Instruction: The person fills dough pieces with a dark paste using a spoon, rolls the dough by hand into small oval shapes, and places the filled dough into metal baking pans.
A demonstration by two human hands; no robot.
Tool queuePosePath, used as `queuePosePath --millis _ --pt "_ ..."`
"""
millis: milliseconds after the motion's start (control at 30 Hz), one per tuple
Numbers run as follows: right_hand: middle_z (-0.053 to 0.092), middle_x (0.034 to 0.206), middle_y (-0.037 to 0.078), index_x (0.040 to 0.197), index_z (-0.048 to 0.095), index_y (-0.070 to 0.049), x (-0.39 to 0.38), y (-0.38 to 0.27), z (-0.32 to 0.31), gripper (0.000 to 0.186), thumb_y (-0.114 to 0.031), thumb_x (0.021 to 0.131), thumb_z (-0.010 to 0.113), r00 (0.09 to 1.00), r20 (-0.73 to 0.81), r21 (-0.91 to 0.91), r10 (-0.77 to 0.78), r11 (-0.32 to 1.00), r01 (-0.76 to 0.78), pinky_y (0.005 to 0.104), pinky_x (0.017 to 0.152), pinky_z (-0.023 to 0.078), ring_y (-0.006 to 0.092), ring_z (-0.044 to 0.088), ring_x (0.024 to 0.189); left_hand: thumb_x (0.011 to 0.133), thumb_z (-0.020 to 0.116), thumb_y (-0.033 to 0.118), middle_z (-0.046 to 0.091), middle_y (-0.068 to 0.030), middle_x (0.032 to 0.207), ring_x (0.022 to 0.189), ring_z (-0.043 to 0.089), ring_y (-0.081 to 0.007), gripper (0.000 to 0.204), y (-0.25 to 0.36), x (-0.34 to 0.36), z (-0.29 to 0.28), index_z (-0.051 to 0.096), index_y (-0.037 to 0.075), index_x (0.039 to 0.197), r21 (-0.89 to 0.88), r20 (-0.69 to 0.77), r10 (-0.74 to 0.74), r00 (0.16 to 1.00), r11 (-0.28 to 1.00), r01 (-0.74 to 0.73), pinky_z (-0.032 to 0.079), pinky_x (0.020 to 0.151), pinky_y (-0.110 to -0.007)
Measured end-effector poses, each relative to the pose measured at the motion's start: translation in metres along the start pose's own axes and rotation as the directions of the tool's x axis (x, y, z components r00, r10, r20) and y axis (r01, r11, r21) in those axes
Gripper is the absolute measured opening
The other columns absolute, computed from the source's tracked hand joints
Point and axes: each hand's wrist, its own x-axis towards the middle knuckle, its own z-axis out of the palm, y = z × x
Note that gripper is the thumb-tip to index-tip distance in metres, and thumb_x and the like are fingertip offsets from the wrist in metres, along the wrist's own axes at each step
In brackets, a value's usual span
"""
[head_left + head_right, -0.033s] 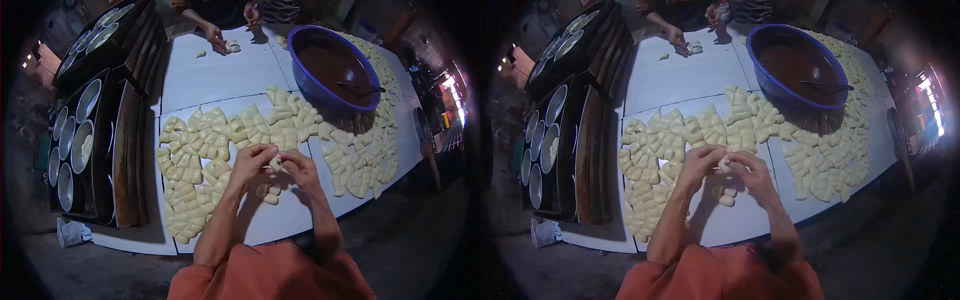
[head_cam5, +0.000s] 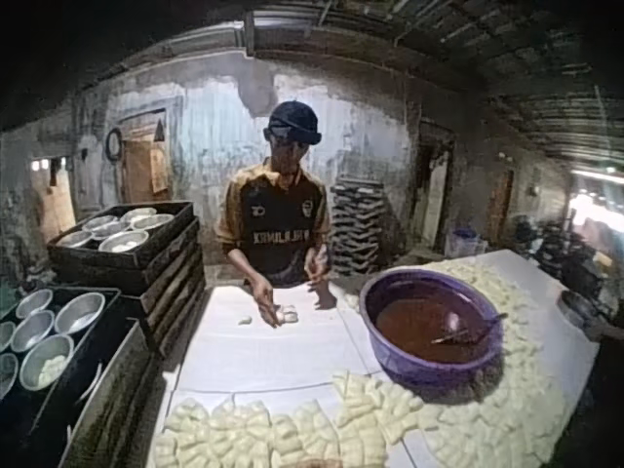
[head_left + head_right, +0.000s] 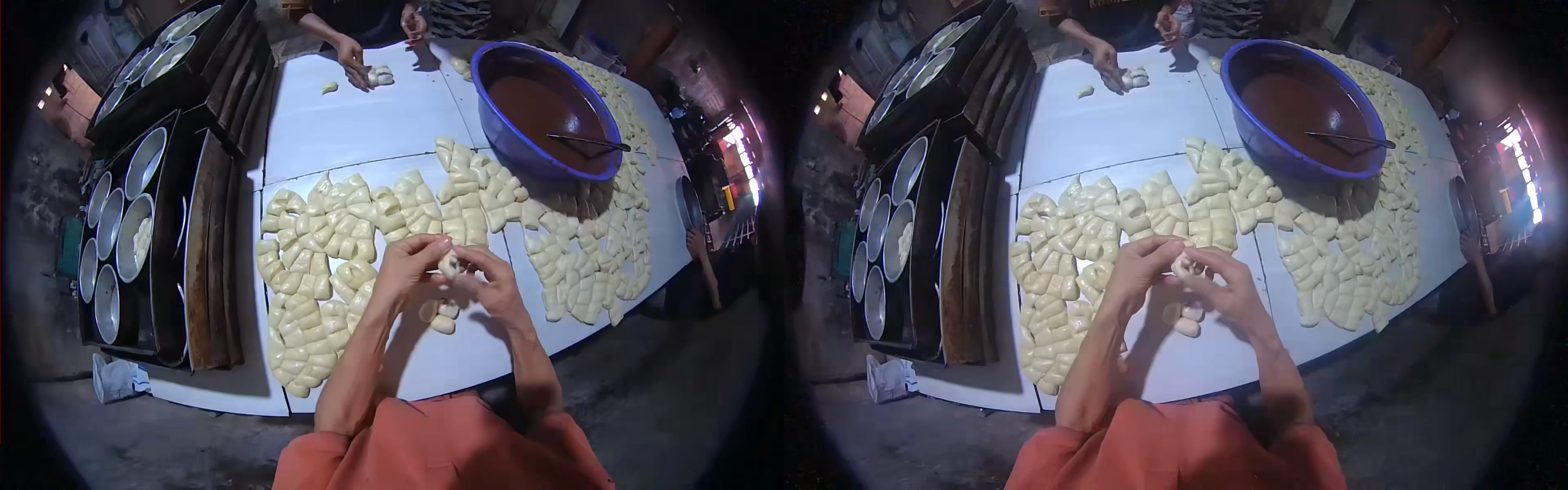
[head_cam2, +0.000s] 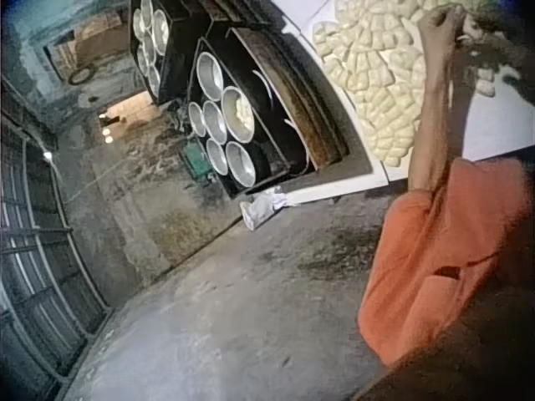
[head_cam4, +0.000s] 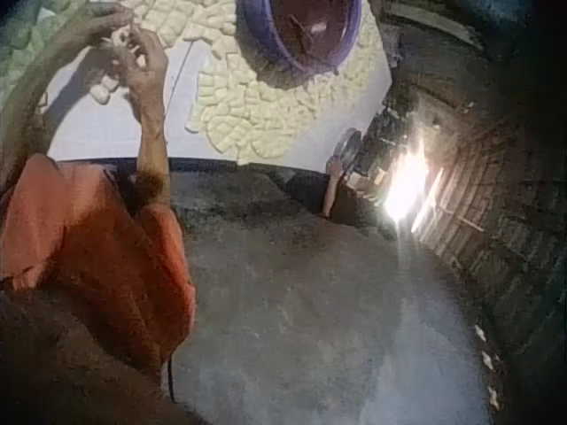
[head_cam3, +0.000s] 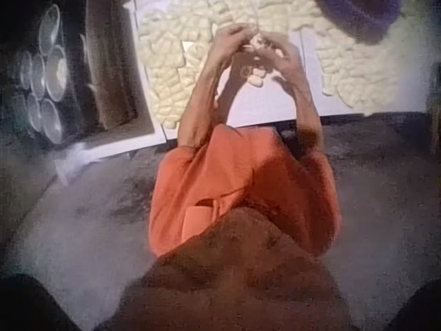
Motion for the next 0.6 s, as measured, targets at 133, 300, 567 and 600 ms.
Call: queuePosePath --millis 133,300,567,600 --pt "0.065 0.110 0.012 0.112 0.069 -0.004 0.000 0.001 0.003 0.030 -0.004 0.083 0.074 0.986 -0.048 -0.043 -0.159 0.987 0.157 0.0296 0.080 0.048 0.0191 0.060 0.093 0.087 0.075 0.027 0.068 -0.0050 0.096 0.085 0.064 -0.0118 0.037 0.000 -0.012 0.003 0.068 0.001 0.112 -0.051 0.044 0.049 0.998 0.998 -0.046 0.055 0.067 -0.027" --pt "0.059 0.114 0.013 0.104 0.067 -0.002 0.003 0.009 0.018 0.018 -0.004 0.087 0.071 0.888 -0.188 -0.285 -0.419 0.889 0.359 0.0295 0.079 0.049 0.0213 0.060 0.093 0.088 0.074 0.017 0.068 -0.0073 0.103 0.089 0.066 -0.0130 0.030 -0.010 -0.012 -0.003 0.068 0.003 0.114 -0.106 0.108 0.067 0.992 0.993 -0.056 0.059 0.067 -0.027" --pt "0.064 0.082 0.012 0.090 0.057 -0.001 -0.003 0.035 0.026 0.016 -0.007 0.088 0.072 0.789 -0.380 -0.424 -0.482 0.849 0.314 0.0322 0.058 0.050 0.0232 0.062 0.065 0.096 0.065 0.019 0.061 0.0032 0.078 0.064 0.052 -0.0027 0.027 -0.030 -0.020 0.006 0.067 0.003 0.117 0.033 0.190 0.180 0.965 0.981 -0.189 0.044 0.055 -0.018" --pt "0.063 0.080 0.012 0.088 0.057 -0.001 -0.005 0.036 0.024 0.017 -0.009 0.088 0.072 0.834 -0.373 -0.408 -0.407 0.879 0.246 0.0323 0.057 0.049 0.0226 0.062 0.065 0.094 0.068 0.020 0.060 0.0043 0.074 0.061 0.050 -0.0021 0.027 -0.031 -0.021 0.009 0.068 0.003 0.115 0.085 0.198 0.219 0.955 0.967 -0.239 0.040 0.052 -0.018"
